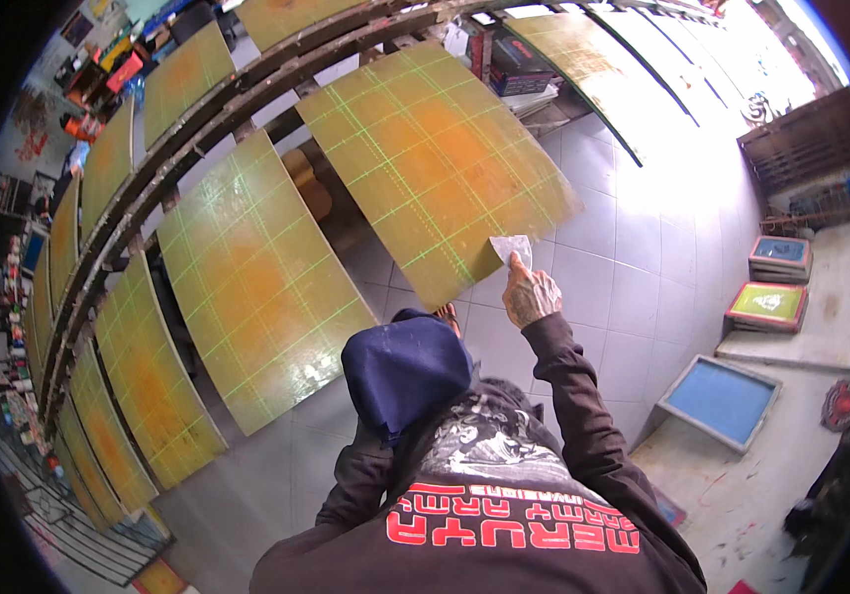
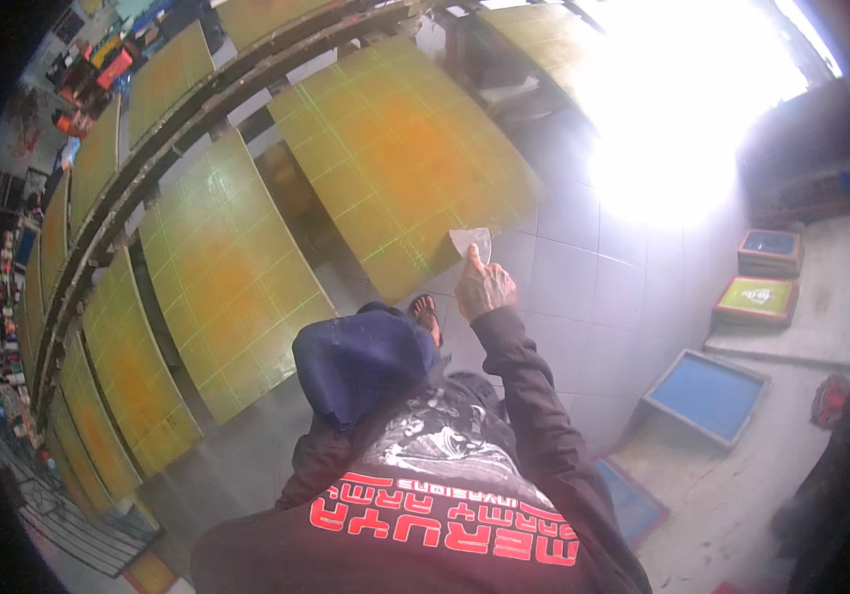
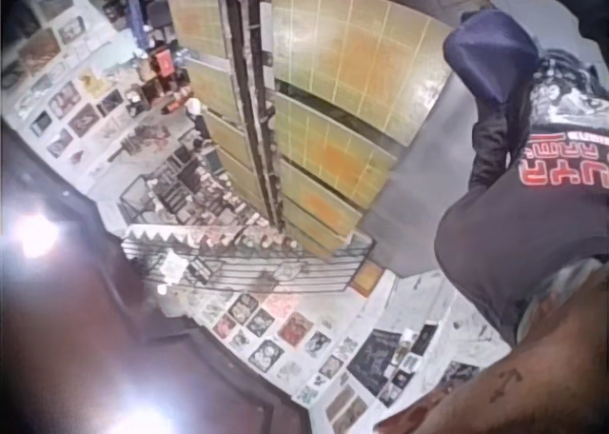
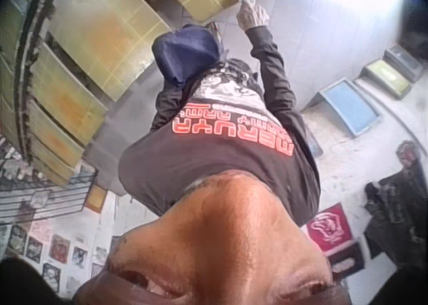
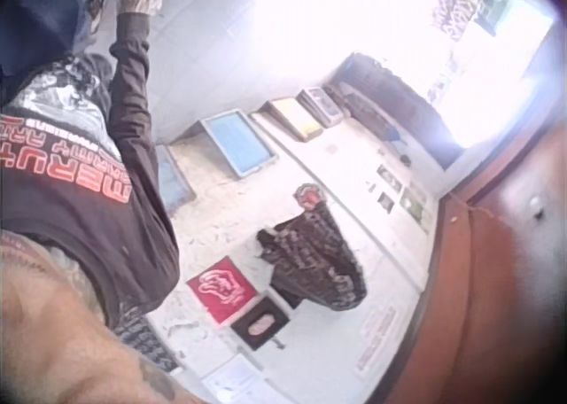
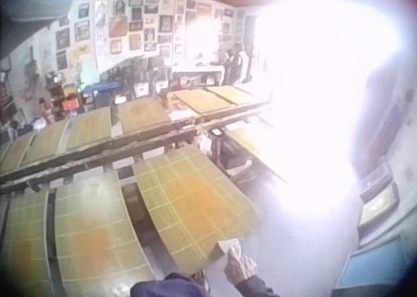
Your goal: The person cleans several printing plates by hand using a cloth and a scraper, then sprays a liquid onto the plates from a bottle.
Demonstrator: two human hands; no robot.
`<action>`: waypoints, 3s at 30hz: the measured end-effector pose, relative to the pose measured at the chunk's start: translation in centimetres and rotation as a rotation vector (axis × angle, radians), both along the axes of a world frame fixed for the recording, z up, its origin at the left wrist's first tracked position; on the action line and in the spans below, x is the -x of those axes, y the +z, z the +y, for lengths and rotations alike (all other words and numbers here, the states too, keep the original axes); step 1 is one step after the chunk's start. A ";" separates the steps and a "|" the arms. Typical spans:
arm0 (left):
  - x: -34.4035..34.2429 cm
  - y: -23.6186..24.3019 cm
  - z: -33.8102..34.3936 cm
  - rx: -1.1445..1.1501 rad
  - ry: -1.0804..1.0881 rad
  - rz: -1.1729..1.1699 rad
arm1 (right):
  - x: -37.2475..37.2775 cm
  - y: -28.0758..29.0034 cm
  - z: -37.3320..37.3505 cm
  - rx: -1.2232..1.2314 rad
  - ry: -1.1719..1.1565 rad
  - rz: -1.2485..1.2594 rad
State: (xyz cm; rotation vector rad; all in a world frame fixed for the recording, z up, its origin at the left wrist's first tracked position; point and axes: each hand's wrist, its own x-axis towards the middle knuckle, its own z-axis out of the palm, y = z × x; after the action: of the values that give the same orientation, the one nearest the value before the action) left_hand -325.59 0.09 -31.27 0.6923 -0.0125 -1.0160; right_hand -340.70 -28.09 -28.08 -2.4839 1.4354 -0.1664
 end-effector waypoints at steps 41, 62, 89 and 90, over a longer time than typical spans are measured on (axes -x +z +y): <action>10.9 1.5 -23.1 -0.174 0.681 0.066 | -4.4 4.8 -31.8 -0.362 0.636 0.188; 8.2 -1.6 -25.9 0.630 0.654 0.615 | -5.5 2.5 -28.8 -0.253 0.499 0.213; 9.8 -6.6 -23.8 0.022 0.367 -0.231 | -17.7 6.7 -33.9 -0.011 0.679 -0.288; 9.9 -6.0 -24.3 0.029 0.394 -0.193 | -16.5 7.6 -33.5 0.010 0.695 -0.298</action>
State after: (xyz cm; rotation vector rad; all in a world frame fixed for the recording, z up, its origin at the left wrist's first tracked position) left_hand -335.46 -24.22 -37.26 0.7302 -0.0566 -0.5689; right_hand -324.24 -61.59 -20.48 -2.6567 0.4164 -0.3750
